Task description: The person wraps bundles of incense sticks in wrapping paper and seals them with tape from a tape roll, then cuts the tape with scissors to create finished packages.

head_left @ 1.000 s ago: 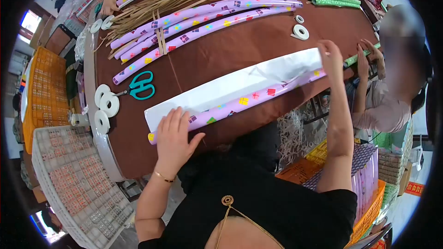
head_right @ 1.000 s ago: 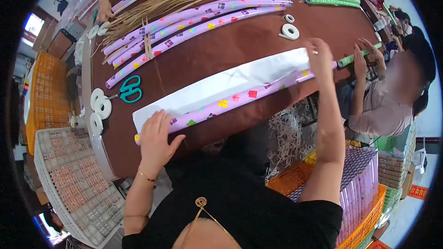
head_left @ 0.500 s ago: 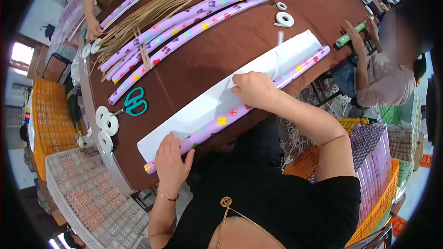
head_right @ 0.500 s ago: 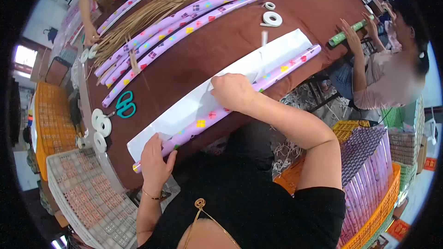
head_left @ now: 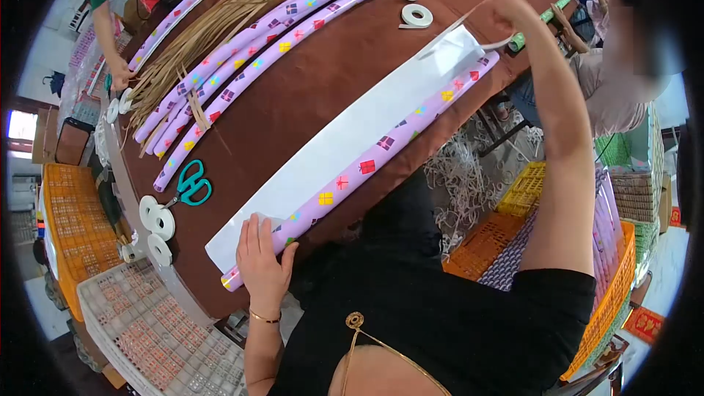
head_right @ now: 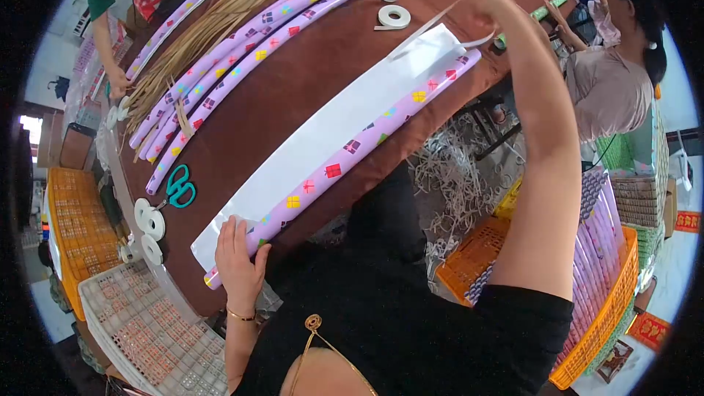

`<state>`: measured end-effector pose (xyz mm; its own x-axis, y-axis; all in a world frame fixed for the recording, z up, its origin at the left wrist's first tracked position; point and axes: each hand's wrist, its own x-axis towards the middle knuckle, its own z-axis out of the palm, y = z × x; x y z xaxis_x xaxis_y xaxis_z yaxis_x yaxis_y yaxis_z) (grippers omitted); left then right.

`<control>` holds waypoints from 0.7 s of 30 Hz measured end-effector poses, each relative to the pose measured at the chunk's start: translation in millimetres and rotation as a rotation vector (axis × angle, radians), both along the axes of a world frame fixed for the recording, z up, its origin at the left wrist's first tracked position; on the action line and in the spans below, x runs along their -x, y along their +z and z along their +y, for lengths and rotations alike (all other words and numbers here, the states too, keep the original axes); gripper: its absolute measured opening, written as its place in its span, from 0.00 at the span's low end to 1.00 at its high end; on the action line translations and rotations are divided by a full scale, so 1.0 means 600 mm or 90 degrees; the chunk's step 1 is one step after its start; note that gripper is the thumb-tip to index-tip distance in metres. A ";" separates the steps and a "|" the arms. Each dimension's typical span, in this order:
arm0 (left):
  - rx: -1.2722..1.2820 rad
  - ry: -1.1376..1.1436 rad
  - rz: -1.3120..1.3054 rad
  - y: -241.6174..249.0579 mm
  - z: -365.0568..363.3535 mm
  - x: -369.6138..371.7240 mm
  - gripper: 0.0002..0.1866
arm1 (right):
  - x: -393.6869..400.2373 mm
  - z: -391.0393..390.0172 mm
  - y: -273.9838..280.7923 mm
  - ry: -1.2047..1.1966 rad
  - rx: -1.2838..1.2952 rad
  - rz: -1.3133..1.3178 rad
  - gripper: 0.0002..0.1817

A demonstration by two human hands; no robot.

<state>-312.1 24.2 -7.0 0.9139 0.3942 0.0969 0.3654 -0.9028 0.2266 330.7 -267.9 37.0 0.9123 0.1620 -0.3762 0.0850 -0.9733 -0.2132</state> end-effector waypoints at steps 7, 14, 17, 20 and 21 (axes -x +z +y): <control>0.005 0.001 0.000 -0.001 0.001 -0.002 0.32 | -0.128 -0.103 0.098 -0.275 -0.772 0.075 0.12; 0.002 0.006 0.015 0.005 -0.003 -0.008 0.32 | -0.079 -0.116 0.239 -0.149 -0.885 -0.204 0.09; 0.004 0.011 0.013 0.006 -0.002 -0.009 0.33 | -0.035 -0.127 0.300 -0.067 -0.798 -0.368 0.08; -0.003 0.004 0.008 0.003 0.001 -0.006 0.33 | 0.008 -0.151 0.347 -0.004 -0.609 -0.494 0.08; -0.012 -0.003 0.004 0.002 0.003 -0.005 0.33 | 0.021 -0.166 0.358 0.016 -0.529 -0.511 0.08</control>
<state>-309.1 25.7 -6.0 0.9163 0.3885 0.0976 0.3630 -0.9084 0.2076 317.8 -367.2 251.6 0.8337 0.1101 0.5412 0.5035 -0.5542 -0.6628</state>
